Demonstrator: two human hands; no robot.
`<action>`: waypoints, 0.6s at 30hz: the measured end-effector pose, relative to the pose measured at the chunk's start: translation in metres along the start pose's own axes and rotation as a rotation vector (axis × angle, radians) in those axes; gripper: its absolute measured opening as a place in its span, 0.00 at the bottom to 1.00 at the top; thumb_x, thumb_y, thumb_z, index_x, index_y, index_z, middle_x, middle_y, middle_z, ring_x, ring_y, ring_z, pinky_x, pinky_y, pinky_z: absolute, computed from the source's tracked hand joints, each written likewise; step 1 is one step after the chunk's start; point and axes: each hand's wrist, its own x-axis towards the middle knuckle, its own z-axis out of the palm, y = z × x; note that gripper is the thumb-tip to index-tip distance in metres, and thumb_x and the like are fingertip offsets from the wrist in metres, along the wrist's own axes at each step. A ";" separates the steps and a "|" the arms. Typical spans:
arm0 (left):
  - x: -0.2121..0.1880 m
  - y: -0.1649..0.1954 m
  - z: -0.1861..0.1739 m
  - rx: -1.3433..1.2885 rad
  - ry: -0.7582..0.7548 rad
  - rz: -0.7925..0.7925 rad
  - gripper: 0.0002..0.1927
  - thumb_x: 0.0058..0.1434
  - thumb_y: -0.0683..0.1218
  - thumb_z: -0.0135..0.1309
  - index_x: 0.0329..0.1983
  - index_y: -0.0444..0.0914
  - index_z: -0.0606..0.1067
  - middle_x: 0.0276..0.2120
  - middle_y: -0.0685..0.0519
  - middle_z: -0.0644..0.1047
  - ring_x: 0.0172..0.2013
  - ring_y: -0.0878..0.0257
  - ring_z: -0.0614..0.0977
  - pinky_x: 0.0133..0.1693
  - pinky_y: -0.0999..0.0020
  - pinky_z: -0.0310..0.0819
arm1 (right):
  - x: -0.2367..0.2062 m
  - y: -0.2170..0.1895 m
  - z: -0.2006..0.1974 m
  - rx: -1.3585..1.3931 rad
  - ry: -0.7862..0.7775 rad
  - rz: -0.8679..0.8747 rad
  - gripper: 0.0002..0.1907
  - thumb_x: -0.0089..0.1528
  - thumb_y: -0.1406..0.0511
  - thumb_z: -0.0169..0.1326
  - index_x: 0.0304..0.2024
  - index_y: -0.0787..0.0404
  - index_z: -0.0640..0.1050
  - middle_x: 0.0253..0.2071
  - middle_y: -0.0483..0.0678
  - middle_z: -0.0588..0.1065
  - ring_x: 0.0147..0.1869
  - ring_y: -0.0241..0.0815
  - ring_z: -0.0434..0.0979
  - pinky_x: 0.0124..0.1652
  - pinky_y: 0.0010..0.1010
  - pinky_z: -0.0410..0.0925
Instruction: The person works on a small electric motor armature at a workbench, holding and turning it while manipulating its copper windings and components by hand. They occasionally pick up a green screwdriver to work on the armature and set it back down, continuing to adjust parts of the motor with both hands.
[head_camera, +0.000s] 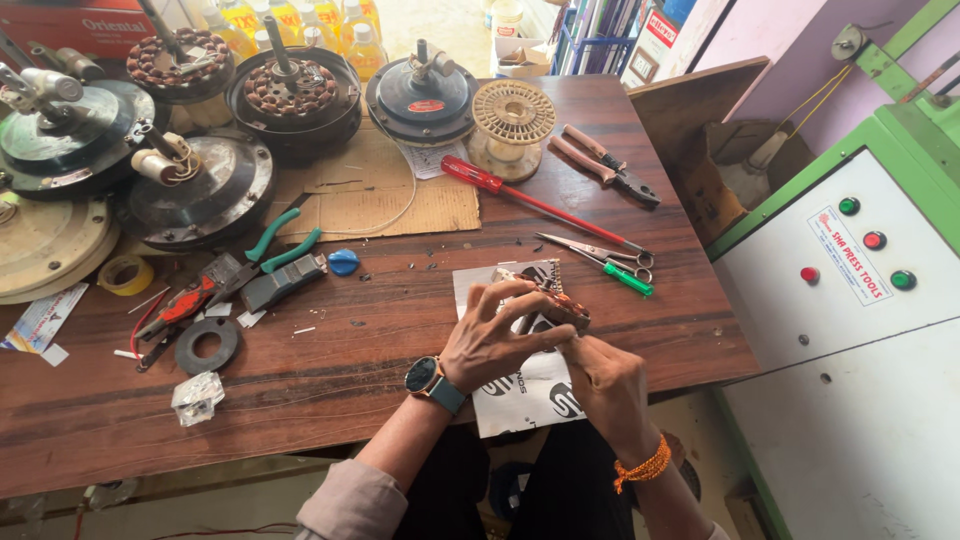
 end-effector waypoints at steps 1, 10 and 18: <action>-0.001 0.000 0.000 -0.008 0.002 0.000 0.27 0.55 0.50 0.67 0.56 0.67 0.76 0.58 0.62 0.68 0.64 0.59 0.66 0.56 0.58 0.63 | -0.001 0.000 -0.001 0.034 -0.022 0.062 0.11 0.63 0.71 0.58 0.48 0.60 0.83 0.23 0.47 0.73 0.21 0.35 0.71 0.23 0.29 0.64; 0.003 0.001 -0.008 -0.073 0.059 0.009 0.12 0.56 0.50 0.68 0.41 0.57 0.81 0.56 0.63 0.71 0.63 0.60 0.68 0.53 0.59 0.63 | -0.004 -0.006 -0.009 0.317 -0.074 0.226 0.11 0.61 0.71 0.59 0.46 0.63 0.83 0.38 0.50 0.84 0.32 0.31 0.83 0.30 0.21 0.74; 0.004 -0.002 -0.001 -0.264 0.182 -0.225 0.09 0.60 0.46 0.66 0.33 0.42 0.75 0.55 0.56 0.72 0.58 0.56 0.72 0.59 0.56 0.69 | 0.021 -0.012 -0.021 0.280 -0.064 0.217 0.05 0.59 0.68 0.62 0.38 0.60 0.84 0.26 0.42 0.81 0.21 0.26 0.70 0.19 0.22 0.61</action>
